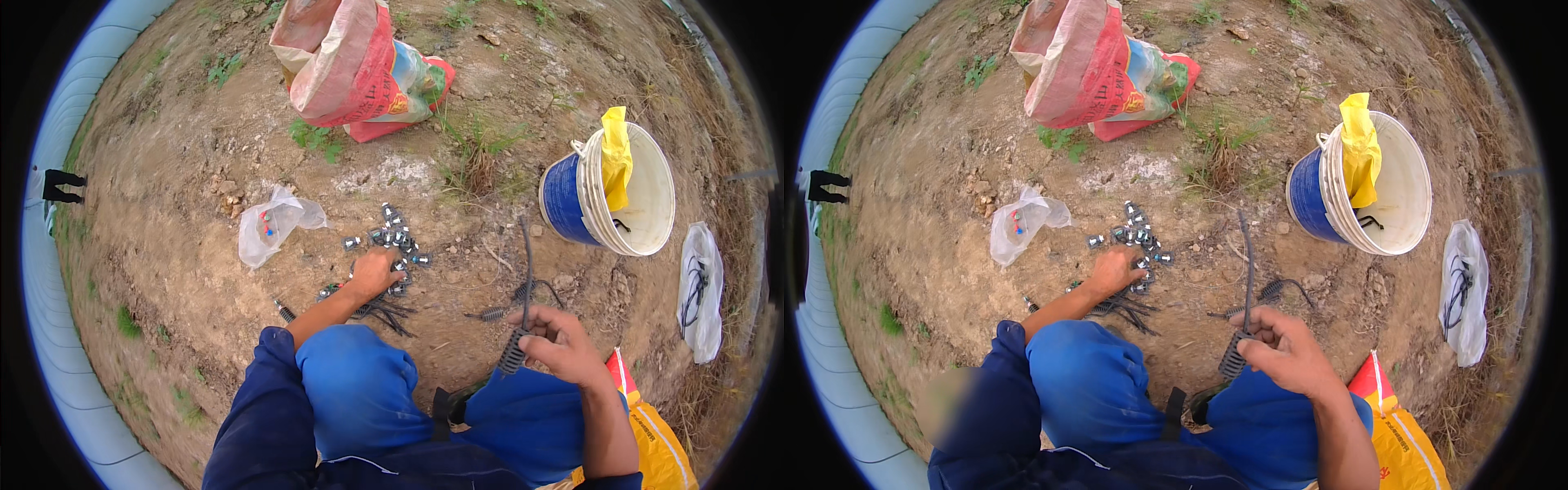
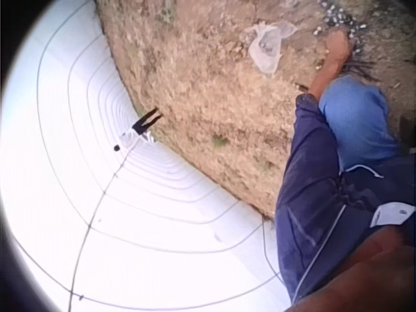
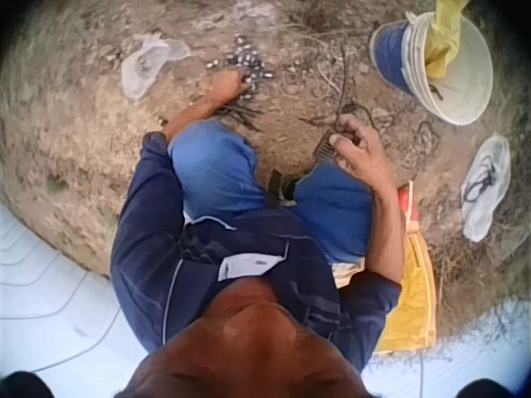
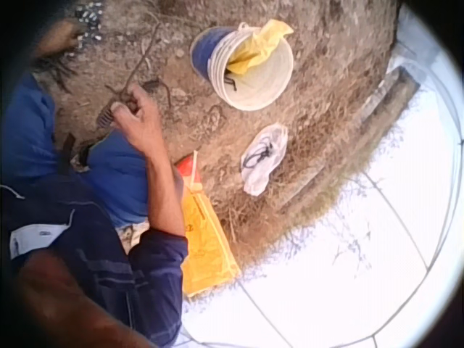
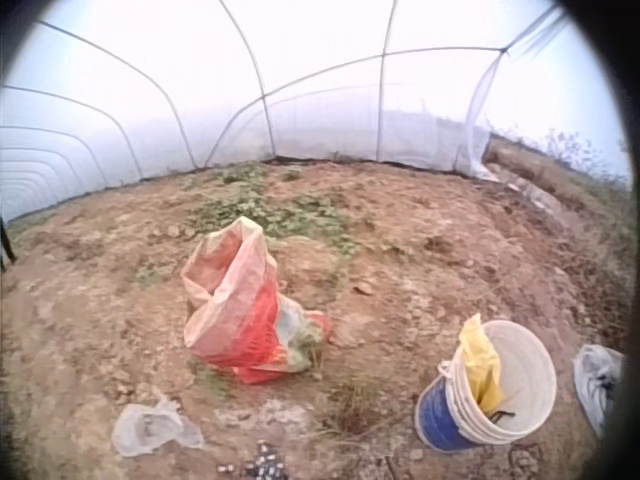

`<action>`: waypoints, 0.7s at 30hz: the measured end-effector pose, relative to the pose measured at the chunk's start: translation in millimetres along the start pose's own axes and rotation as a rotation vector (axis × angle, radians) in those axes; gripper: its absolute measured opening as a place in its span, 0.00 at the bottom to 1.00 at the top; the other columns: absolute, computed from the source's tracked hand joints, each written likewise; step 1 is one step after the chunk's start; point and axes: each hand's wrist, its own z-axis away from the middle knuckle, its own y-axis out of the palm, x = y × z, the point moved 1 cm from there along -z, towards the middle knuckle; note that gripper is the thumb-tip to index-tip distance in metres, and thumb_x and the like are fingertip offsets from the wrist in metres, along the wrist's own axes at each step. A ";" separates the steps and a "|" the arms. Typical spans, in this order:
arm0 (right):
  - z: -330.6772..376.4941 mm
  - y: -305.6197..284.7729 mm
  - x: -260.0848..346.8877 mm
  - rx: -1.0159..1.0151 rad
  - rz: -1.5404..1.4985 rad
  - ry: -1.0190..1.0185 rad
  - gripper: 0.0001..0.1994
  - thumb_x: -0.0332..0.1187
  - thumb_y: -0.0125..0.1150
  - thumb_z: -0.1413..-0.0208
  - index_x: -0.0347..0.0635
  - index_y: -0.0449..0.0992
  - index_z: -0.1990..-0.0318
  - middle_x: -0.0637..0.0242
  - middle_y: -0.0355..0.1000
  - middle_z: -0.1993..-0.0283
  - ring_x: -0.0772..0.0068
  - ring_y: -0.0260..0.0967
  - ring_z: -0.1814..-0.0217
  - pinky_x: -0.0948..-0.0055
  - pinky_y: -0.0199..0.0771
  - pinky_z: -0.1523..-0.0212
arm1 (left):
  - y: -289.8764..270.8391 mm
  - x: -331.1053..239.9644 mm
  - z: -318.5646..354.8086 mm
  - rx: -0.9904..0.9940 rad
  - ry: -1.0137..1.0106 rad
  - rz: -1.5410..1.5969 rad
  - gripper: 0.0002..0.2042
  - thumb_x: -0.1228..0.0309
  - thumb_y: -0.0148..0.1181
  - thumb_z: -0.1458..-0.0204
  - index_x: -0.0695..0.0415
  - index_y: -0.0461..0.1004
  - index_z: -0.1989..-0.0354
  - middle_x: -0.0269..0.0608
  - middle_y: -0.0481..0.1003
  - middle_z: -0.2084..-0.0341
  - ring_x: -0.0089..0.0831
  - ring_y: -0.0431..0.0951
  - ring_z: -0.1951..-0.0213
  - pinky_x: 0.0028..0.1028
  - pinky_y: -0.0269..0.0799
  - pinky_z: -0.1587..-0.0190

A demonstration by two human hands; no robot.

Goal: The person sits on the ground and assembles irrigation components by connecting small white plastic fittings to black corrugated tubing. After assembling several units, the person stands, gathers the components, and walks along a concrete drainage channel toward a greenhouse.

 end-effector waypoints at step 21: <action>-3.8 -24.9 -17.5 0.026 -0.514 -0.105 0.25 0.32 0.58 0.45 0.31 0.65 0.40 0.58 0.74 0.57 0.70 0.75 0.65 0.70 0.79 0.68 | 23.5 -11.0 1.1 -0.207 0.295 -0.129 0.09 0.68 0.61 0.47 0.60 0.71 0.66 0.45 0.73 0.70 0.43 0.77 0.70 0.39 0.75 0.67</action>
